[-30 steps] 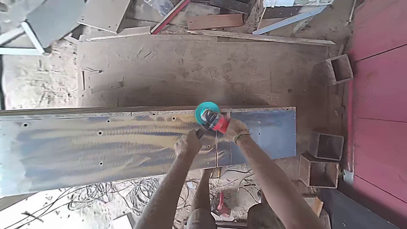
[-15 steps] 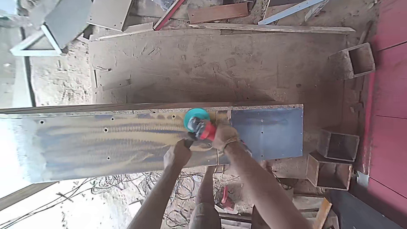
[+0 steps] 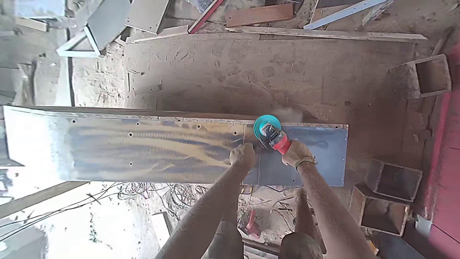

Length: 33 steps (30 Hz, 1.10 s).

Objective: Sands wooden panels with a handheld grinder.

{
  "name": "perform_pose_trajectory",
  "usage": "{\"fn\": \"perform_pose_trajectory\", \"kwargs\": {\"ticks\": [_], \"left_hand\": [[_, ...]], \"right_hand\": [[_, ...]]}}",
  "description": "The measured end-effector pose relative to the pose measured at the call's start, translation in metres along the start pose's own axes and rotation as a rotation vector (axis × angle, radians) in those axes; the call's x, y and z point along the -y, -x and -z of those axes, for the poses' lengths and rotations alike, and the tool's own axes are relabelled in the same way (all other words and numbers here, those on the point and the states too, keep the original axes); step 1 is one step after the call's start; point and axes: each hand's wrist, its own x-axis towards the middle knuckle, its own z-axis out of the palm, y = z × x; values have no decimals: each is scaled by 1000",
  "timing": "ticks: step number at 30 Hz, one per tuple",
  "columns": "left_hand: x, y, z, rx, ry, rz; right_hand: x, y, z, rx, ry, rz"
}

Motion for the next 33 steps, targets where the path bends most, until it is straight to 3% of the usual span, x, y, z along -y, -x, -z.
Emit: {"fn": "perform_pose_trajectory", "kwargs": {"ticks": [5, 12, 19, 23, 29, 33], "left_hand": [[-14, 8, -22, 5, -14, -10], [-94, 5, -2, 9, -54, -147], [-139, 12, -10, 16, -98, -244], [-91, 6, 1, -9, -74, -232], [42, -5, 16, -45, 22, -51], [110, -15, 39, -82, 64, 5]], "right_hand": [[-27, 0, -14, 16, -19, -6], [-86, -20, 6, -73, -123, -161], [-139, -34, -21, -111, -293, -242], [-94, -26, -16, -104, -232, -170], [41, 8, -14, -55, -20, -22], [116, 24, -11, -57, 36, 60]]}}
